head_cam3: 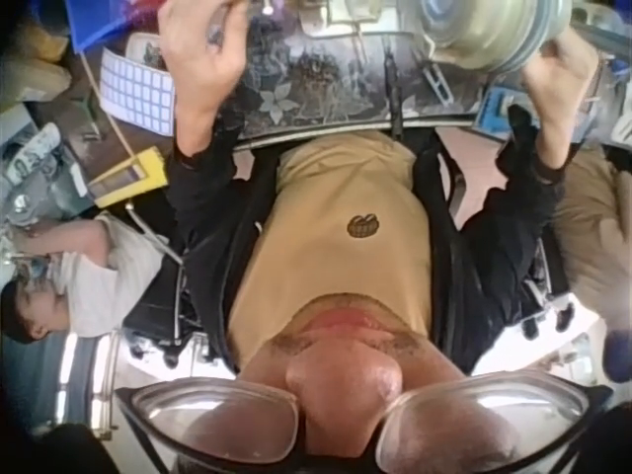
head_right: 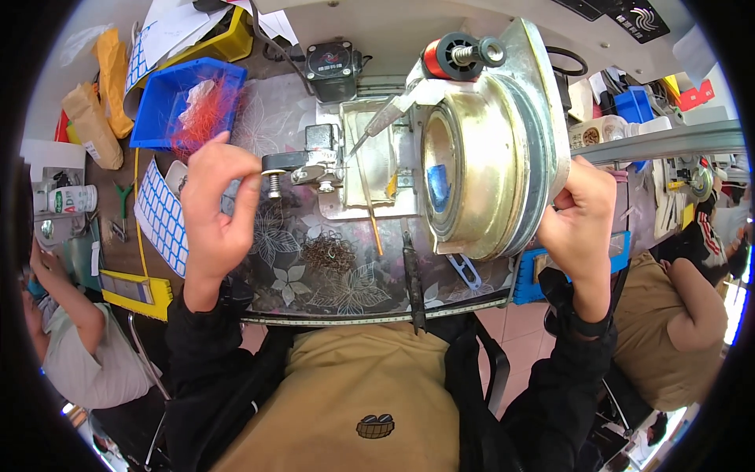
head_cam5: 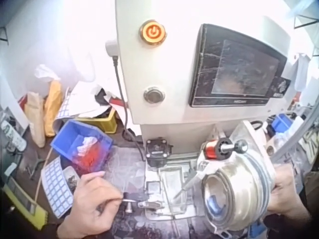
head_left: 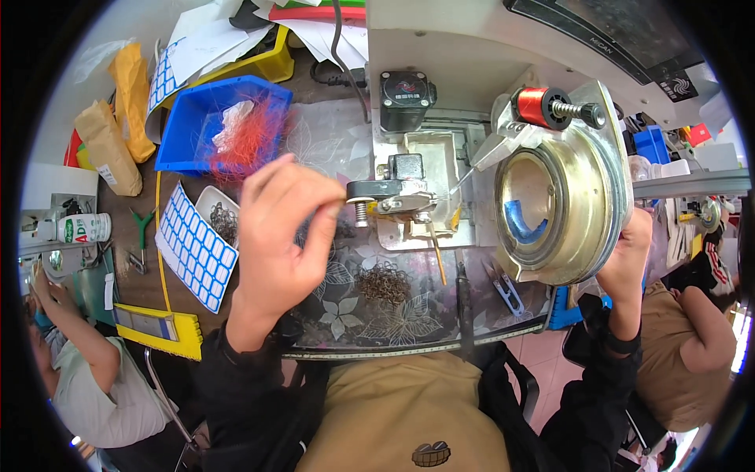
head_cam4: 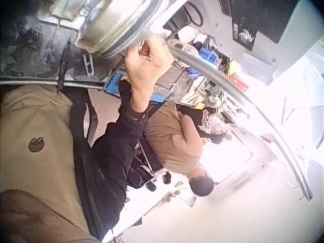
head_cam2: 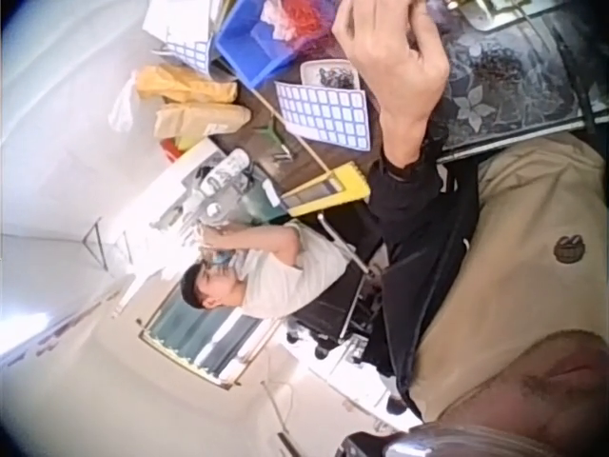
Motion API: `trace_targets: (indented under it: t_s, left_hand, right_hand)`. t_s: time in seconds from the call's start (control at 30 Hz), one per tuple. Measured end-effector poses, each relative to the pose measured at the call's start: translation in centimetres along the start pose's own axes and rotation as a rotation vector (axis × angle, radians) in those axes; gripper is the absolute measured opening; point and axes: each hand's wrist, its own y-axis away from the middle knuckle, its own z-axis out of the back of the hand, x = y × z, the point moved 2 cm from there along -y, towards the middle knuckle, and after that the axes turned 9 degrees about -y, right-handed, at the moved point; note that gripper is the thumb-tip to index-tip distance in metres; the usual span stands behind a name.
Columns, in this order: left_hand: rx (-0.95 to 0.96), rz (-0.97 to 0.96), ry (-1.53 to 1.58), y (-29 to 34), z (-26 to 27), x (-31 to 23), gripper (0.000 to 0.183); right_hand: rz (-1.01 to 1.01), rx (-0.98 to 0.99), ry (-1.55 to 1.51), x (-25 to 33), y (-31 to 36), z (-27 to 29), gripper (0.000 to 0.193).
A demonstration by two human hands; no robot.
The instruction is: Assembling small mechanical coil components using a specialized winding machine and hand tools like pliers and glue.
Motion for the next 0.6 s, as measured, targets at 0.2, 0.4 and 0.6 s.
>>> trace_targets:
  t_s: [0.2,0.4,0.6]
  left_hand:
    - [0.072,0.108,0.248,0.5,-1.4,0.1,0.009]
    - [0.166,0.232,0.349,1.5,-1.2,0.7,0.008]
    - [0.227,0.236,0.311,1.1,-0.5,0.1,0.013]
  right_hand:
    - [-0.121,-0.015,-0.037,-0.8,0.9,-0.4,0.017]
    - [-0.339,-0.2,-0.268,-1.6,2.0,1.5,0.023]
    - [-0.276,-0.455,-0.067,-4.0,4.1,7.1,0.025]
